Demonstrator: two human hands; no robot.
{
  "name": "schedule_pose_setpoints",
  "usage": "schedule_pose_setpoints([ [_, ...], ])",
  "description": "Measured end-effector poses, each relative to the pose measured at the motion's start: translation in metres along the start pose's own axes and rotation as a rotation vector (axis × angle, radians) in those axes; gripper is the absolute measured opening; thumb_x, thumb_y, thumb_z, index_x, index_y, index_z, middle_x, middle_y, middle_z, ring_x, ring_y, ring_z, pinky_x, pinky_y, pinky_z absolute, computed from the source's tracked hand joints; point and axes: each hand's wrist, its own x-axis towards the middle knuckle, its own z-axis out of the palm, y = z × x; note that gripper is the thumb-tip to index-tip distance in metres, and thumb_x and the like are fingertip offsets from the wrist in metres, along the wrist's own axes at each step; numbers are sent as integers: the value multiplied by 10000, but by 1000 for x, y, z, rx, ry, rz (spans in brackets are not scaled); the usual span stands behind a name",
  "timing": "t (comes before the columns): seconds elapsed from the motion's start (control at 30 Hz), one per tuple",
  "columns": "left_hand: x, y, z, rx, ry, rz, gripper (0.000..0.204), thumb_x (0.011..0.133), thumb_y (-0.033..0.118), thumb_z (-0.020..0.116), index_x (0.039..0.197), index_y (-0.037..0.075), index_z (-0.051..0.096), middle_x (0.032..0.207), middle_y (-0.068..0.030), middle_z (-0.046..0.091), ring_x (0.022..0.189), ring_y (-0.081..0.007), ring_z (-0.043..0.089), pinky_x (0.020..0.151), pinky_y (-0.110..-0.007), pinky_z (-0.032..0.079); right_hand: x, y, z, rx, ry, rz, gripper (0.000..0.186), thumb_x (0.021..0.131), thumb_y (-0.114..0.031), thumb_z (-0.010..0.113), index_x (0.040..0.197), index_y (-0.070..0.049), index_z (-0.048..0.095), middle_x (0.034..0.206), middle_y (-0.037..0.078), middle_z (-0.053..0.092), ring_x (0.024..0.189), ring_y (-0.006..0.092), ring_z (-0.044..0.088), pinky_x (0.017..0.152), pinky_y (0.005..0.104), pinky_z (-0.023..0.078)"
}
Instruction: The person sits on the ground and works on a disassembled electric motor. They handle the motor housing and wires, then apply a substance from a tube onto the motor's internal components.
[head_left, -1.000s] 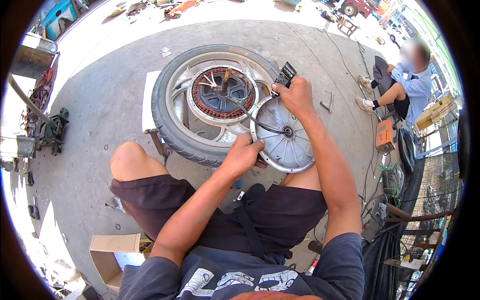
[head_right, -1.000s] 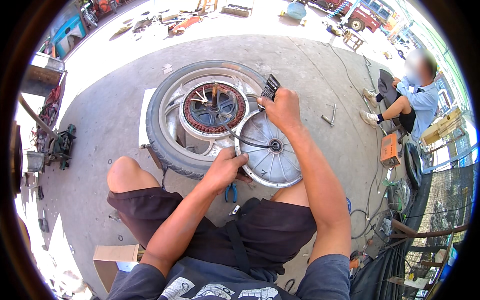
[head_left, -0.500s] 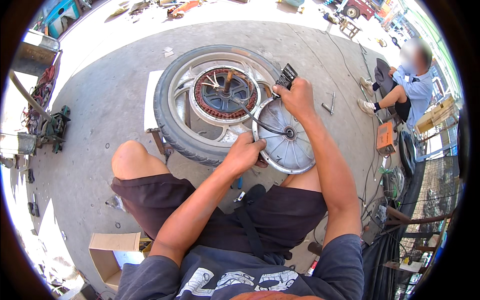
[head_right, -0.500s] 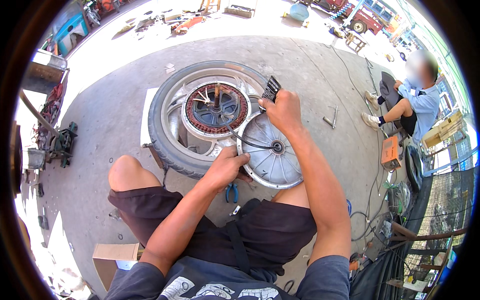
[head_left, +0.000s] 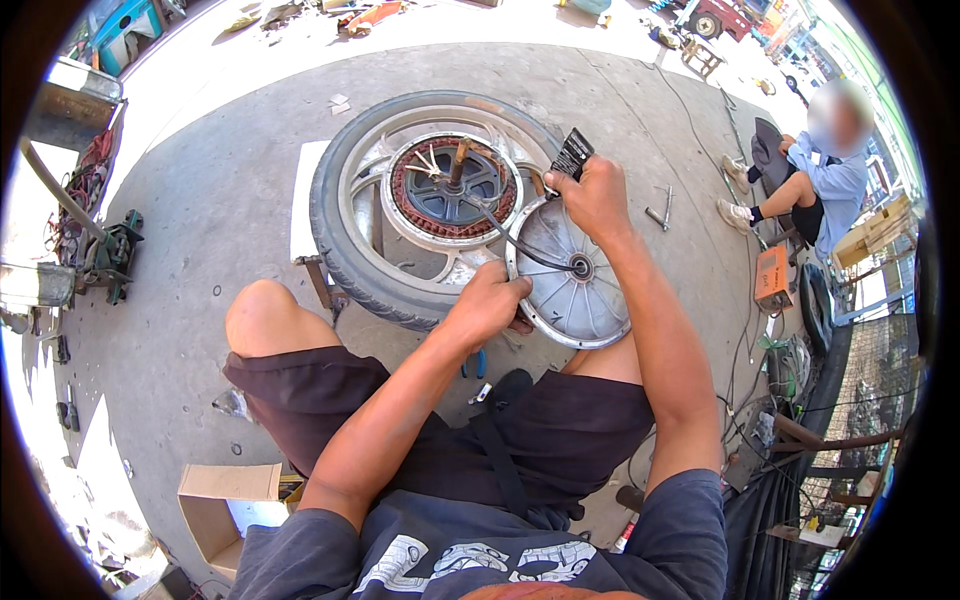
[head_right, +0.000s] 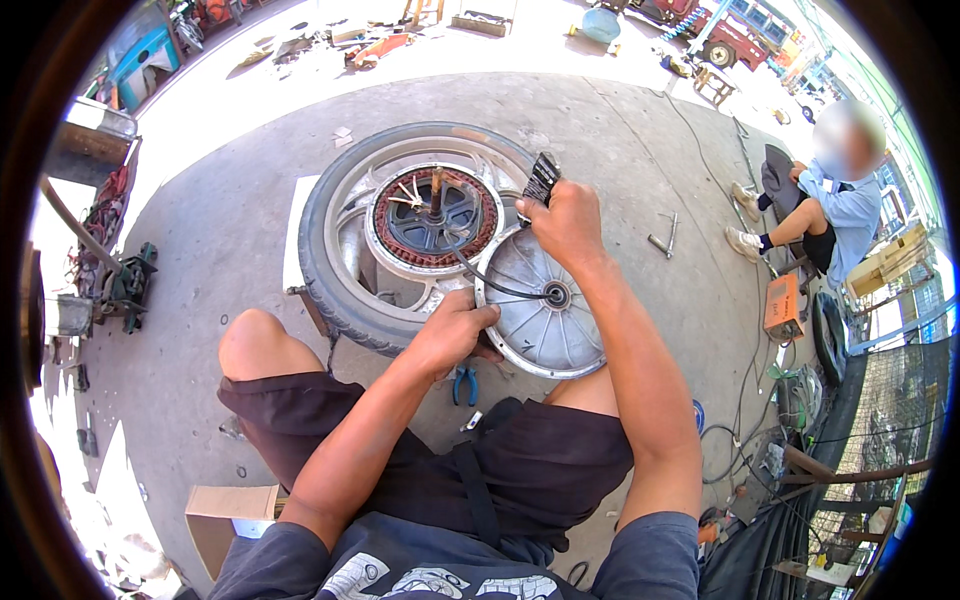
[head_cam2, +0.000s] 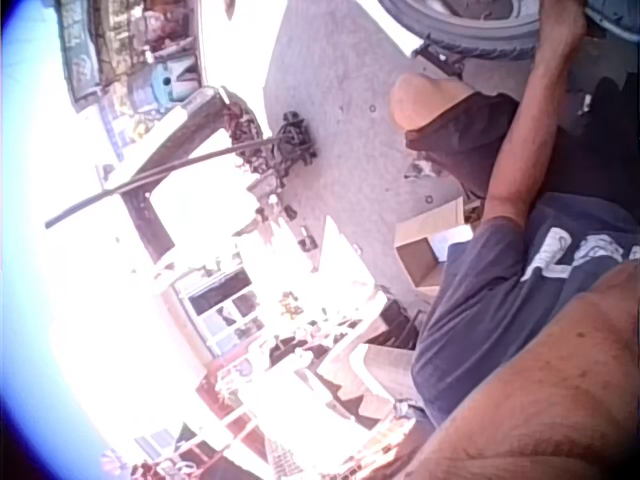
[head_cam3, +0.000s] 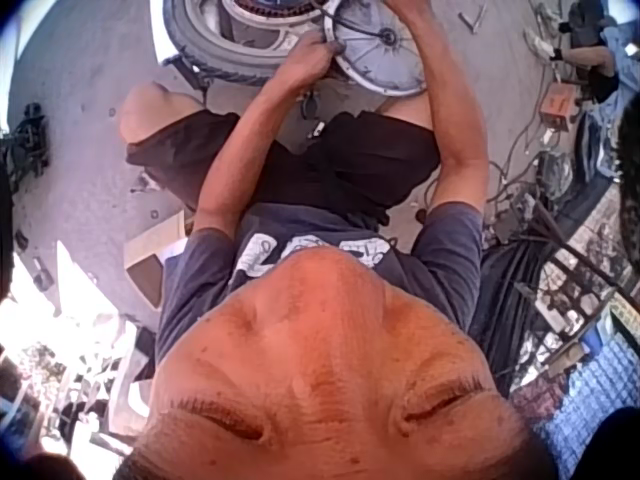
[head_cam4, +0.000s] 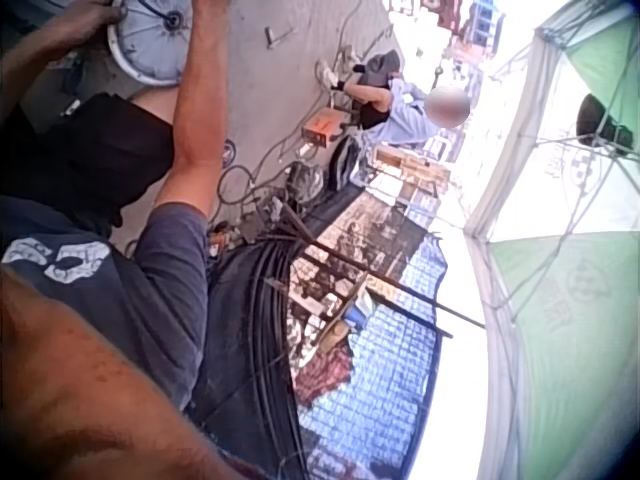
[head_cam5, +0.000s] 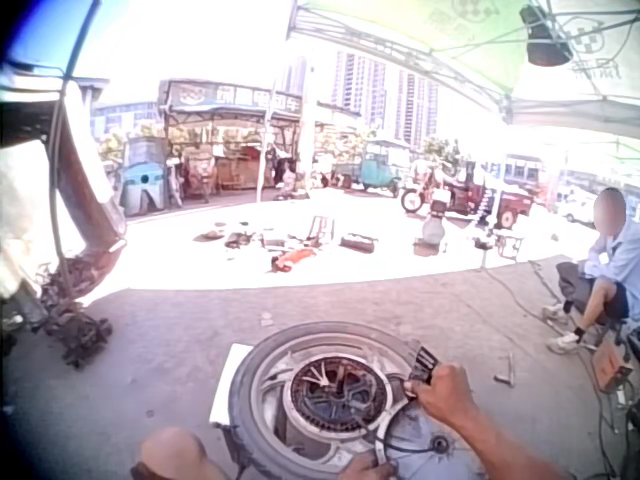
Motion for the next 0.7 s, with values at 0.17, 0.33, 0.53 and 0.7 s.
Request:
schedule_pose_setpoints([
  [0.17, 0, 1, 1, 4, 9, 4, 242, 968, 117, 520, 1038, -103, 592, 880, -166, 682, 643, -225, 687, 557, -315, 599, -1, 3, 1, -9, -14, -1, 289, 746, -213, 807, 682, 27, 659, 559, 190, 586, 489, 298, 579, 512, 410, 431],
  [0.33, 1, 2, 0, 12, 18, 4, 223, 964, 117, 529, 1000, -96, 583, 847, -162, 670, 623, -226, 681, 545, -317, 596, -1, -5, -1, 9, -10, 9, 315, 729, -206, 819, 626, 36, 646, 571, 231, 589, 555, 394, 629, 530, 461, 454],
  [0.53, 2, 6, -1, 46, 23, -7, 228, 957, 111, 529, 1033, -100, 574, 861, -168, 672, 630, -226, 682, 548, -324, 599, -2, -7, -2, -11, -12, 12, 299, 731, -194, 816, 634, 32, 647, 577, 225, 594, 565, 392, 634, 534, 457, 455],
  [0.7, 10, -1, -6, 82, 18, 0, 239, 951, 104, 524, 1067, -98, 581, 896, -172, 682, 671, -231, 691, 553, -331, 602, -2, -14, -4, 2, -28, 9, 280, 740, -187, 807, 655, 31, 655, 584, 223, 598, 571, 390, 636, 539, 455, 456],
])
